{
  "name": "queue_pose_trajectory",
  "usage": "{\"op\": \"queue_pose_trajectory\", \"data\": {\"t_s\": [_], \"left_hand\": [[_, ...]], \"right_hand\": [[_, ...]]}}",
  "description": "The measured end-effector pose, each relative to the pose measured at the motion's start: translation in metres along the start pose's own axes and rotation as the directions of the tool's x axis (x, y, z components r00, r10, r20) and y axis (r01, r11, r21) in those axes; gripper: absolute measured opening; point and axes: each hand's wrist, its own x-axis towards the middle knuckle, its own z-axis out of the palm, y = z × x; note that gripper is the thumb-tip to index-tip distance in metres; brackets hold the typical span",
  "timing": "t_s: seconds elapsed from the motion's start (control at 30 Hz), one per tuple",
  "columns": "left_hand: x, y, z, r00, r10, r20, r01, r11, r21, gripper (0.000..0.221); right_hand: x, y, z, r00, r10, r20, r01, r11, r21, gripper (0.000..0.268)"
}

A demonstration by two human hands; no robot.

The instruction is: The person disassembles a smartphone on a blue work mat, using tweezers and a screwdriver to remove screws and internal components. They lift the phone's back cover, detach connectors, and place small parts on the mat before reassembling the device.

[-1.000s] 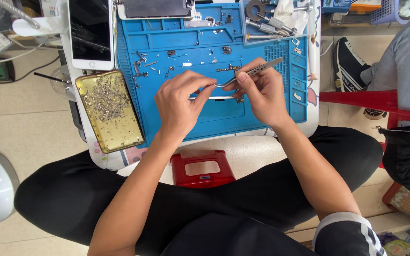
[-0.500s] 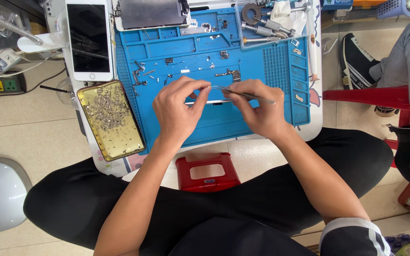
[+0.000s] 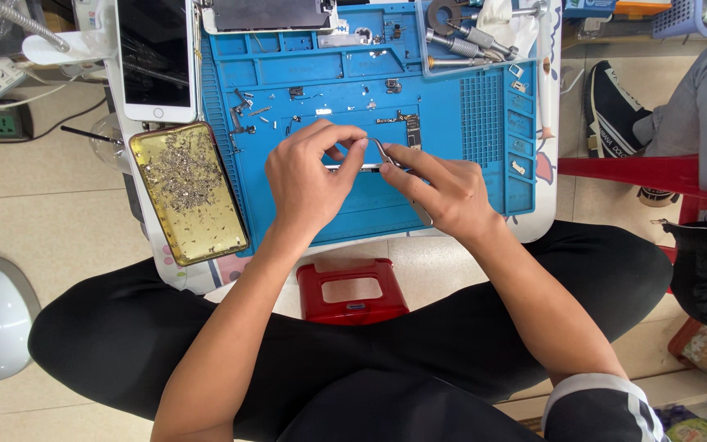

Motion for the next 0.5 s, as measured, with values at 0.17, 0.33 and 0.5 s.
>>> {"op": "queue_pose_trajectory", "data": {"t_s": [0.17,0.33,0.5], "left_hand": [[0.0006,-0.0001,-0.0027,1.000,0.002,0.009,-0.002,1.000,-0.007,0.007],[-0.0003,0.0013,-0.0025,1.000,-0.003,0.016,0.004,1.000,-0.011,0.007],[-0.0002,0.0009,-0.0020,1.000,0.000,0.019,0.000,1.000,-0.005,0.007]], "right_hand": [[0.0032,-0.0013,0.0004,1.000,-0.012,-0.003,0.012,1.000,-0.010,0.025],[0.0030,-0.0025,-0.0001,1.000,-0.004,0.001,0.004,1.000,-0.009,0.023],[0.0005,-0.0020,0.0010,1.000,0.002,0.013,-0.002,1.000,-0.006,0.020]]}}
